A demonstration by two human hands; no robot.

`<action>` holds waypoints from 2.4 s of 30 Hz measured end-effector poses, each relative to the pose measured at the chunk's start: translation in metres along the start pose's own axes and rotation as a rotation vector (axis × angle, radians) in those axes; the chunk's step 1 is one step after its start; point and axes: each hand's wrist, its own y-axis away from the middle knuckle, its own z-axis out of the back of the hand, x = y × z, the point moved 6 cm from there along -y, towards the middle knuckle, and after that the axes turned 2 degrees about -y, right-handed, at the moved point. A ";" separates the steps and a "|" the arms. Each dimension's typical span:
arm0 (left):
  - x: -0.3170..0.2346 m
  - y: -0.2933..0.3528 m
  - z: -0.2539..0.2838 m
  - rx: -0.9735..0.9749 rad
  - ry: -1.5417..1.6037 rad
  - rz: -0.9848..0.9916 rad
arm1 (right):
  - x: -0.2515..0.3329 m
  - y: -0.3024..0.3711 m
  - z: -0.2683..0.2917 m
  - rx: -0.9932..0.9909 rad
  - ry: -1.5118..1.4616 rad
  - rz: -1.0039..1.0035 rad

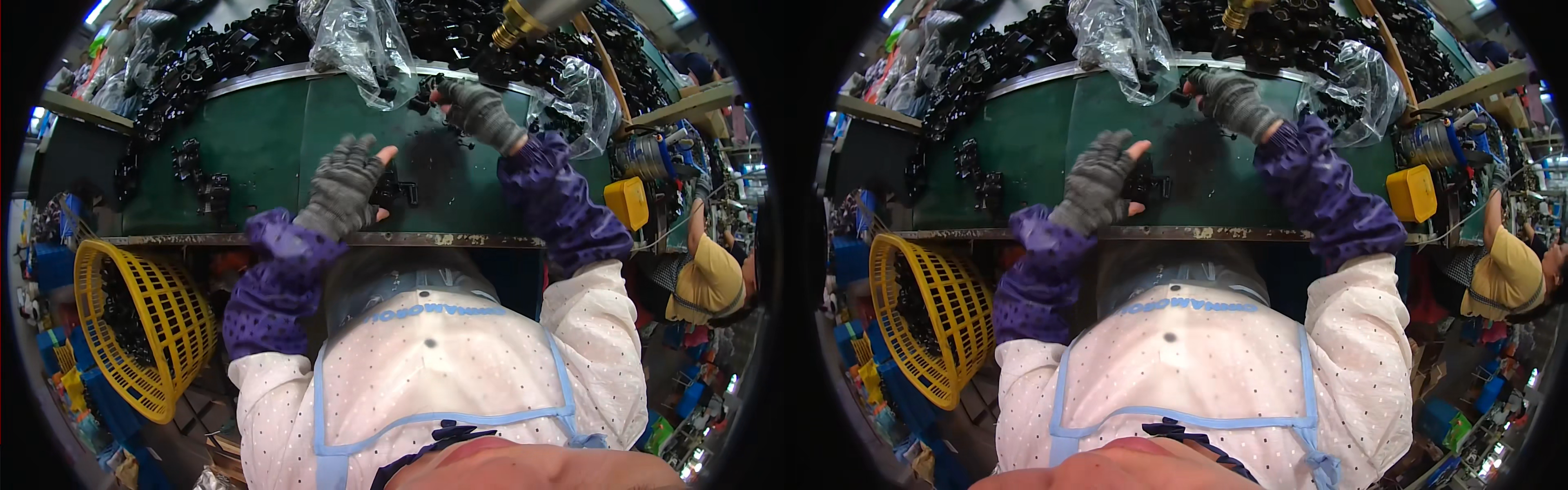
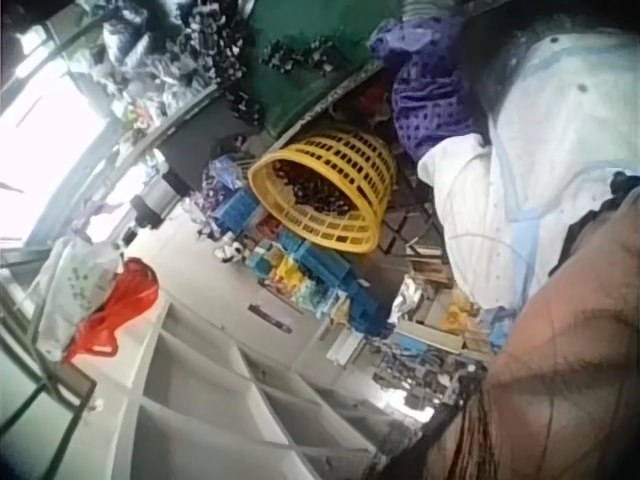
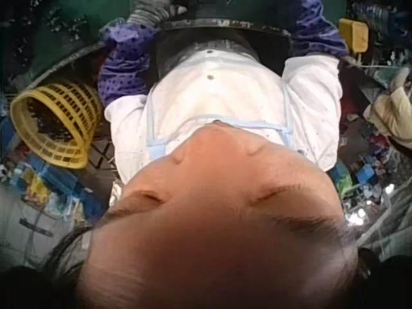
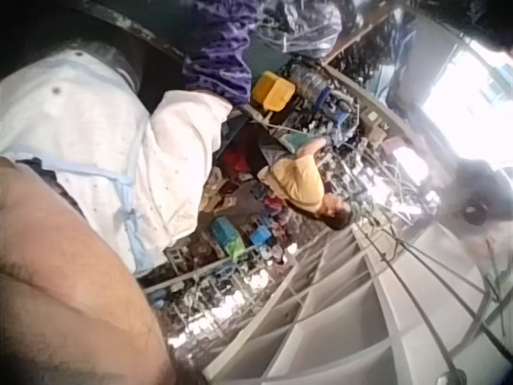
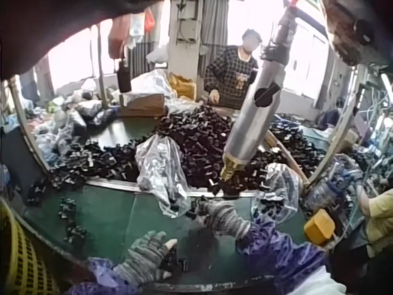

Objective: The recorder is assembling small black components at a workstation using a pneumatic screwdriver.

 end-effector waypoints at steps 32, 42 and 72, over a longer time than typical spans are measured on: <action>-0.023 -0.028 -0.017 -0.336 0.271 0.151 | 0.093 0.048 0.193 -0.344 -0.675 0.338; -0.025 -0.023 -0.002 -0.412 0.321 0.099 | 0.126 0.038 0.067 0.006 -1.321 0.585; -0.035 0.008 -0.011 -0.362 0.412 0.059 | 0.002 0.080 -0.017 0.198 -0.520 -0.151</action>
